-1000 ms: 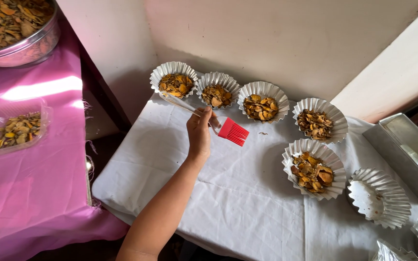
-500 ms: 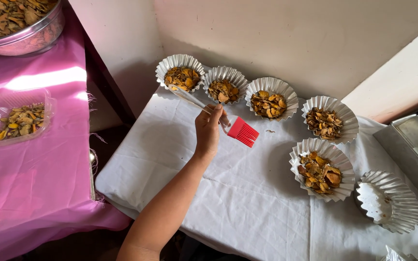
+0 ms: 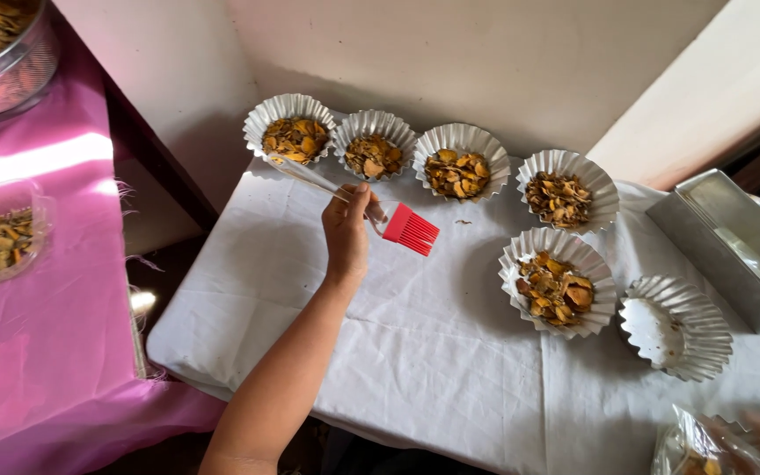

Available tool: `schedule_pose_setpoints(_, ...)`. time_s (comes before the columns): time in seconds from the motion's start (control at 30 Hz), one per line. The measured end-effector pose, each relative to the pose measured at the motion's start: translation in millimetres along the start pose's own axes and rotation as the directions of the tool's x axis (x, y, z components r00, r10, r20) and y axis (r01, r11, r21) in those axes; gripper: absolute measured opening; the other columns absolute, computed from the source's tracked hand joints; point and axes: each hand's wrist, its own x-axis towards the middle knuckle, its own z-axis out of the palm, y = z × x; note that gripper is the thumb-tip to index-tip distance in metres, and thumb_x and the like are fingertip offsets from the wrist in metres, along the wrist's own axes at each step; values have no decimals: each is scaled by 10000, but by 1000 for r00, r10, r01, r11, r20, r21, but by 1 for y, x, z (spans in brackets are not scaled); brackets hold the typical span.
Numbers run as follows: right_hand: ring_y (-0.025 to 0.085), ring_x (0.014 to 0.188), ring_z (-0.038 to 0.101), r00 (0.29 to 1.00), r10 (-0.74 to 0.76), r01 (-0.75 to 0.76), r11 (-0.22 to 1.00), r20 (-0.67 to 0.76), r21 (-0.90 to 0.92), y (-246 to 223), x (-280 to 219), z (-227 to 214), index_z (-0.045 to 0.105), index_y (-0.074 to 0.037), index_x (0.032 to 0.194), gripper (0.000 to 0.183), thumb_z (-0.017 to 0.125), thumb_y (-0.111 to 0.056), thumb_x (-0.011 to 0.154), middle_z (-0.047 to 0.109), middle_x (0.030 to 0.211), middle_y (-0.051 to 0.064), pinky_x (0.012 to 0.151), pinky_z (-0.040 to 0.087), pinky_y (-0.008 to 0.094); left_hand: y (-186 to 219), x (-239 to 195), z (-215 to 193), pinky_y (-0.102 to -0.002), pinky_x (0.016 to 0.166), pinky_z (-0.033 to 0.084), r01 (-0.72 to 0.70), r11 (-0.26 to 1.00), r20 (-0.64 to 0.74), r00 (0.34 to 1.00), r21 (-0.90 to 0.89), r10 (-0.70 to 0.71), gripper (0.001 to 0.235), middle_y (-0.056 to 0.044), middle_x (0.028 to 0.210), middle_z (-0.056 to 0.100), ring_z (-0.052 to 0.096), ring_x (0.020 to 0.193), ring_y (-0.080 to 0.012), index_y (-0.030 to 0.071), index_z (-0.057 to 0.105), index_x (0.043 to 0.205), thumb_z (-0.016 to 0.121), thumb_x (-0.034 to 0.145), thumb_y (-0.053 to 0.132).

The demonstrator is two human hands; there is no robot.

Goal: Filling small foil cups with dried ingredients and using a brush to arrange them.

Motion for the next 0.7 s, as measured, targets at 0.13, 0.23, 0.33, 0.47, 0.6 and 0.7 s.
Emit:
schedule_pose_setpoints(0.13, 190, 1466, 691, 982, 33, -9, 992, 188, -129, -101, 29, -93, 514, -541, 1477, 1110, 215, -998, 511, 669, 1562, -66, 1046, 562, 397, 4, 0, -1, -301, 634, 479, 26, 1000, 26, 999, -5, -26, 272, -47, 610, 619, 598, 572, -148, 95, 607, 797, 588, 1000, 275)
schedule_pose_setpoints(0.23, 155, 1140, 715, 969, 141, -159, 984, 204, 75, -107, 27, -97, 581, -454, 1478, 1092, 569, -884, 474, 670, 1515, 20, 1025, 525, 407, 2, 0, -2, -297, 628, 483, 17, 1000, 28, 999, 3, -17, 273, -49, 610, 627, 606, 568, -147, 90, 614, 805, 594, 1000, 280)
schedule_pose_setpoints(0.33, 295, 1384, 689, 972, 123, -148, 983, 200, 112, -96, 19, -97, 551, -385, 1526, 1029, 644, -734, 563, 642, 1577, 121, 1053, 578, 503, -1, 2, -3, -297, 644, 484, 10, 1000, 21, 1000, -9, -10, 267, -46, 605, 612, 591, 573, -144, 92, 617, 798, 599, 996, 270)
schedule_pose_setpoints(0.47, 213, 1099, 730, 984, 64, -81, 992, 167, 101, -59, -8, -66, 590, -359, 1490, 1039, 649, -780, 543, 680, 1424, 123, 939, 628, 404, 4, 0, -2, -295, 645, 482, -3, 1000, 43, 999, 3, 3, 277, -39, 606, 613, 592, 575, -142, 99, 615, 800, 592, 999, 289)
schedule_pose_setpoints(0.6, 263, 1017, 716, 993, 56, -79, 966, 100, 248, -31, -30, -47, 606, -301, 1489, 984, 527, -764, 624, 658, 1473, 199, 877, 612, 425, 4, -1, 0, -305, 639, 471, 22, 999, 36, 999, 45, -24, 292, -50, 614, 619, 598, 583, -151, 93, 602, 789, 578, 999, 293)
schedule_pose_setpoints(0.7, 319, 1191, 728, 994, 38, -61, 972, 105, 227, -16, -44, -28, 554, -284, 1534, 876, 392, -692, 776, 670, 1509, 174, 844, 609, 461, 4, -2, 0, -305, 641, 471, 20, 999, 35, 999, 43, -22, 291, -50, 614, 620, 599, 584, -149, 94, 603, 791, 579, 998, 298)
